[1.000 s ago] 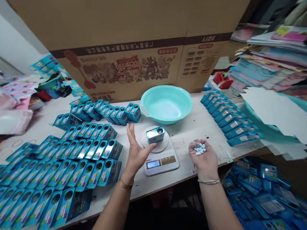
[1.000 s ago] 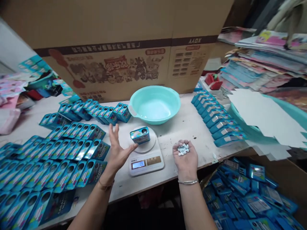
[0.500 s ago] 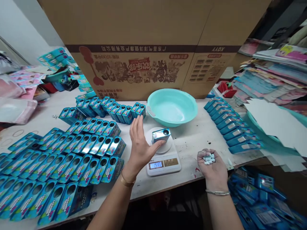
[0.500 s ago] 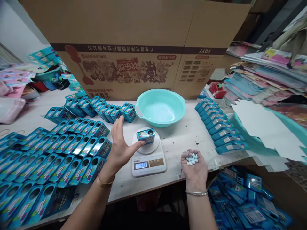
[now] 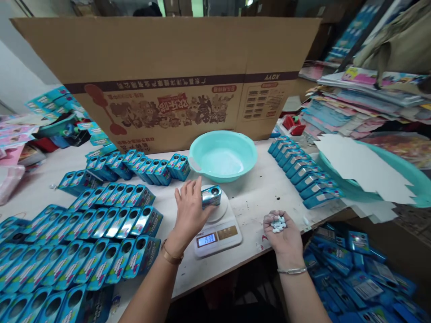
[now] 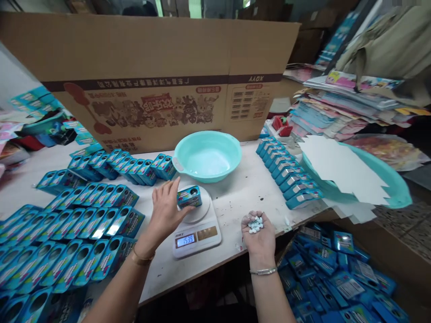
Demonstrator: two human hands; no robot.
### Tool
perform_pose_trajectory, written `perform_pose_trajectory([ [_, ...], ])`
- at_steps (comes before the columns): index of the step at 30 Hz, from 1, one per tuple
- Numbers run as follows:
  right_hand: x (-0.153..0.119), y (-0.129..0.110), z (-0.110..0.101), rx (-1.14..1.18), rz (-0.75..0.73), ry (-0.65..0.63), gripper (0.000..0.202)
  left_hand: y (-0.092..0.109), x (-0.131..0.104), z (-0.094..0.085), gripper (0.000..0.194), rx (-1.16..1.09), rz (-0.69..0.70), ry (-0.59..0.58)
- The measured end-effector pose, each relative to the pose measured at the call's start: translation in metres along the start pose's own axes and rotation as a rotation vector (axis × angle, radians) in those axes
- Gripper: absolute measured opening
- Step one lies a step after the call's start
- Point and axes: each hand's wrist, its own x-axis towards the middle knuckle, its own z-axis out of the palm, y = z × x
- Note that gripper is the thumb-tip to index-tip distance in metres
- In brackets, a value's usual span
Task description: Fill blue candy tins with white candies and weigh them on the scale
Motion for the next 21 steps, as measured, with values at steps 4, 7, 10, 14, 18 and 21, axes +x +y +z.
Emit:
perform_pose_trajectory([
  [4, -0.002, -0.005, -0.006, 0.063, 0.018, 0.015, 0.012, 0.013, 0.006, 0.000, 0.030, -0.002, 0.105, -0.086],
  [7, -0.004, -0.014, -0.016, 0.045, -0.030, -0.012, 0.013, 0.048, 0.022, 0.007, 0.031, -0.079, 0.212, -0.053],
  [10, -0.006, -0.026, -0.028, 0.057, -0.067, -0.020, 0.014, 0.100, 0.048, 0.030, 0.030, -0.098, 0.309, -0.106],
  [14, -0.008, -0.042, -0.048, 0.084, -0.081, -0.024, 0.015, 0.162, 0.094, 0.079, 0.023, -0.035, 0.334, -0.220],
  [18, -0.008, -0.058, -0.068, 0.034, -0.107, -0.062, 0.017, 0.190, 0.136, 0.127, 0.022, -0.014, 0.298, -0.259],
  [21, -0.005, -0.065, -0.075, 0.100, -0.098, -0.003, 0.015, 0.201, 0.155, 0.144, 0.030, -0.029, 0.276, -0.255],
])
